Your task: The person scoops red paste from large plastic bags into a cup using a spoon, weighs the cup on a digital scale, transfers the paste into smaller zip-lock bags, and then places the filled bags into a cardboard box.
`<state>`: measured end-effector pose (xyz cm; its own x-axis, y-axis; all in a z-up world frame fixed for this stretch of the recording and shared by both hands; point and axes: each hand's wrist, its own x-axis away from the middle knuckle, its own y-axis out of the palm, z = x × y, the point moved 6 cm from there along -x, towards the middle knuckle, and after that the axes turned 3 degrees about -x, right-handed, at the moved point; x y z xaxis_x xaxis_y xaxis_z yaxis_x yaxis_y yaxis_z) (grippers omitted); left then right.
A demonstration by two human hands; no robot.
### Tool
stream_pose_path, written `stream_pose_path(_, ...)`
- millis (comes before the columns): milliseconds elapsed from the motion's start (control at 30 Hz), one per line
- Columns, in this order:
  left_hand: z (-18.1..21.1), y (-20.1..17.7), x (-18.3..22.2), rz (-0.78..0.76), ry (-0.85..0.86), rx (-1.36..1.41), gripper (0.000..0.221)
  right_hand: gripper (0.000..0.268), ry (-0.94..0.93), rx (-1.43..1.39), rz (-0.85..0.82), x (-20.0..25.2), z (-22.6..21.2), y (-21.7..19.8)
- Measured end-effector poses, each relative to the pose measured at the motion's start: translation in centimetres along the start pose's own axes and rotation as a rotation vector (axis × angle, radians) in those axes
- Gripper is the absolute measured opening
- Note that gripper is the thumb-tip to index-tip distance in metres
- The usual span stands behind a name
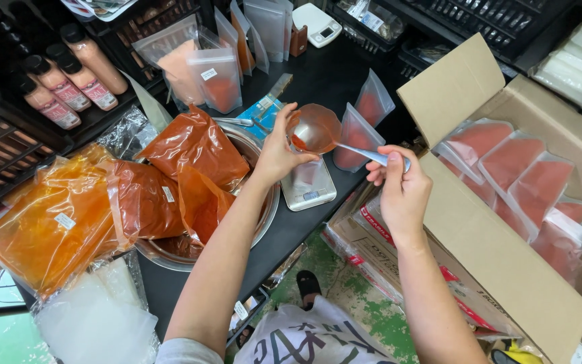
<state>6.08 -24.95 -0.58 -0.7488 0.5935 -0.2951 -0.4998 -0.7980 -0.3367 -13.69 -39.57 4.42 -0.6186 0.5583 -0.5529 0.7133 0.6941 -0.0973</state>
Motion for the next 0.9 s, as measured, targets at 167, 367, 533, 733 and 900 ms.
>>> stream_pose_path(167, 0.7, -0.2, 0.1, -0.002, -0.020, -0.019, 0.109, 0.027, -0.028, 0.008, 0.047, -0.4, 0.3, -0.9)
stream_pose_path(367, 0.5, -0.1, 0.0, 0.009, -0.019, -0.003, 0.109, 0.028, 0.005, -0.066, 0.076, -0.4, 0.6, -1.4)
stream_pose_path(533, 0.0, 0.0, 0.1, 0.021, -0.024, 0.004, 0.109, 0.028, 0.060, -0.155, 0.091, -0.4, 1.8, -2.0)
stream_pose_path(733, 0.1, -1.0, 0.8, 0.105, -0.031, 0.149, 0.109, 0.025, 0.306, -0.435, 0.246, -0.1, 3.2, -4.4)
stream_pose_path(900, 1.5, -5.8, 3.2, 0.226, -0.030, 0.151, 0.099, 0.027, 0.445, -0.591, 0.316, 0.0, 0.8, -4.4)
